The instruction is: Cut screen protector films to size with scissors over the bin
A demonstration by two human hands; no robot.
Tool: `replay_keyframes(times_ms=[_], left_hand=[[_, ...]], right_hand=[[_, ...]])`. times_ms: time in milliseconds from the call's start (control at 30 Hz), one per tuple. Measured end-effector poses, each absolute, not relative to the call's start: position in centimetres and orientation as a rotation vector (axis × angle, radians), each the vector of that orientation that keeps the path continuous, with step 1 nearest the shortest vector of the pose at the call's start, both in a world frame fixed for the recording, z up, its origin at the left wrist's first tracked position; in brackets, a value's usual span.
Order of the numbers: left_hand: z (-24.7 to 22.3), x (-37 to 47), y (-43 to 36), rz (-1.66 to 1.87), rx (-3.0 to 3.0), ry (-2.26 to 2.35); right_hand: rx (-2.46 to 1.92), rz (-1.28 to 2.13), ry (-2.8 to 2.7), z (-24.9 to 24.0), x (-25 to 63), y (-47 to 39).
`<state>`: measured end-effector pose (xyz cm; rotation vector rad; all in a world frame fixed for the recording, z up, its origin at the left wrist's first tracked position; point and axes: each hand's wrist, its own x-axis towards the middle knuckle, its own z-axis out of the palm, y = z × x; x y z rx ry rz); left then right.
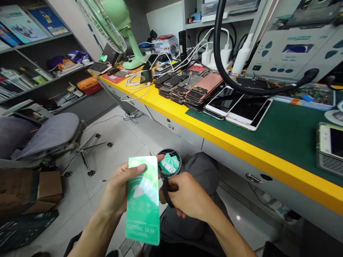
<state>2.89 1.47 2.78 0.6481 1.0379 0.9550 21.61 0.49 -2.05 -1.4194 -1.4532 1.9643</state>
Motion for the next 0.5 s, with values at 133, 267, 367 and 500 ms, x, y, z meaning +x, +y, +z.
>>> replay_keyframes(times_ms=[133,267,367,500], left_hand=[[1.8,3.0,1.6,0.946,0.630,1.065],[1.5,3.2,1.6,0.915,0.614,1.011],[1.6,3.4,1.7,0.908,0.624,0.982],[1.9,3.5,1.6,0.930,0.682,0.980]], right_hand=[[-1.315,2.093,-1.383,-2.2,21.4,0.5],[-0.929,2.368,-1.200,-3.7,21.9,0.8],[-0.720,2.474,-1.080,-5.6,21.9,1.1],[-0.765,2.349,-0.972,-6.4,21.3,0.4]])
